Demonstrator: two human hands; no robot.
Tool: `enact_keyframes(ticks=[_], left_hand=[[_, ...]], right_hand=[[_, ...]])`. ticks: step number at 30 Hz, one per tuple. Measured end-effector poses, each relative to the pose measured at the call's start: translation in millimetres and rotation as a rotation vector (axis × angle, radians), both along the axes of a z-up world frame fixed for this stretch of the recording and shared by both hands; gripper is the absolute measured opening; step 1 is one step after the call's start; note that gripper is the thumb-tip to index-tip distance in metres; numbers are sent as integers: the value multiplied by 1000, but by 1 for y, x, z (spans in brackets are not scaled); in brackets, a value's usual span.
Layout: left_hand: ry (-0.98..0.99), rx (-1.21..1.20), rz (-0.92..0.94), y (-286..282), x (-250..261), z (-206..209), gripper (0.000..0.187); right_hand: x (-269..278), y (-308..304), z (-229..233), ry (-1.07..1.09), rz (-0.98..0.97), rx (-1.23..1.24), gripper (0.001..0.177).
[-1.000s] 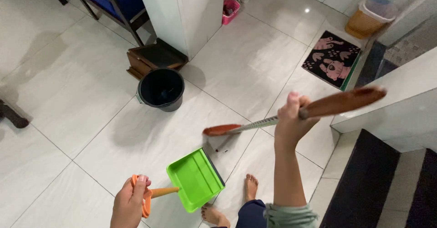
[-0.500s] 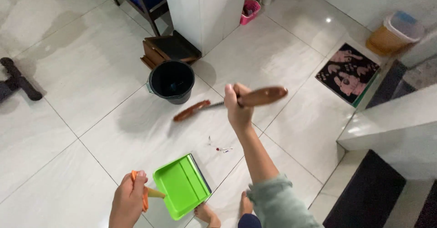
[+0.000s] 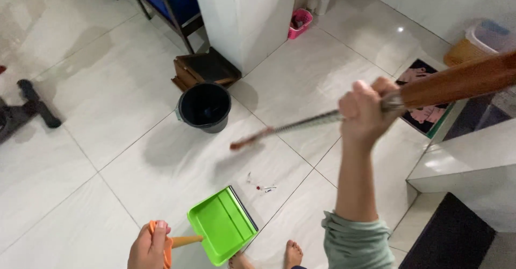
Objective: The person sweeps debris from the stairs and the floor into a dustpan using a broom, then carries the dustpan to a sink area and sets it down.
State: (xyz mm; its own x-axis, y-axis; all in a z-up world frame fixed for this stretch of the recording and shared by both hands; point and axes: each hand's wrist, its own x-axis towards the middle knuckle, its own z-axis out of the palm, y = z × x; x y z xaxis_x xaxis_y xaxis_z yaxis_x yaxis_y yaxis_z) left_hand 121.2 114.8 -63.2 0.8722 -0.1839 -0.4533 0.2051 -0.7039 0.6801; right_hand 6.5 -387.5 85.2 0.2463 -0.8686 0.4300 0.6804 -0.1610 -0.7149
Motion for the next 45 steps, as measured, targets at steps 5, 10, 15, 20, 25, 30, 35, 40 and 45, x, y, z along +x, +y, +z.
enact_keyframes(ticks=[5,10,15,20,25,30,35,40,45], left_hand=[[23,13,-36,-16,1,-1,49],[26,24,-102,-20,5,5,47],[18,-37,-165,-26,15,17,49],[19,54,-214,-36,10,41,54],[3,60,-180,-24,4,44,54],[-4,80,-94,-8,-7,41,55],[-8,135,-55,-3,-18,29,57],[-54,59,22,0,-35,21,55],[-67,147,41,-24,-58,19,57]], right_hand=[[70,-11,-93,332,-52,-111,41],[48,26,-155,668,-308,-173,44],[-22,75,-88,581,-278,59,43],[-25,109,-14,280,-255,99,45],[-23,107,19,151,-151,53,46],[12,99,-30,126,127,188,39],[5,140,-113,329,362,3,40],[-43,86,-103,322,645,-23,41],[-62,48,-51,369,696,-49,43]])
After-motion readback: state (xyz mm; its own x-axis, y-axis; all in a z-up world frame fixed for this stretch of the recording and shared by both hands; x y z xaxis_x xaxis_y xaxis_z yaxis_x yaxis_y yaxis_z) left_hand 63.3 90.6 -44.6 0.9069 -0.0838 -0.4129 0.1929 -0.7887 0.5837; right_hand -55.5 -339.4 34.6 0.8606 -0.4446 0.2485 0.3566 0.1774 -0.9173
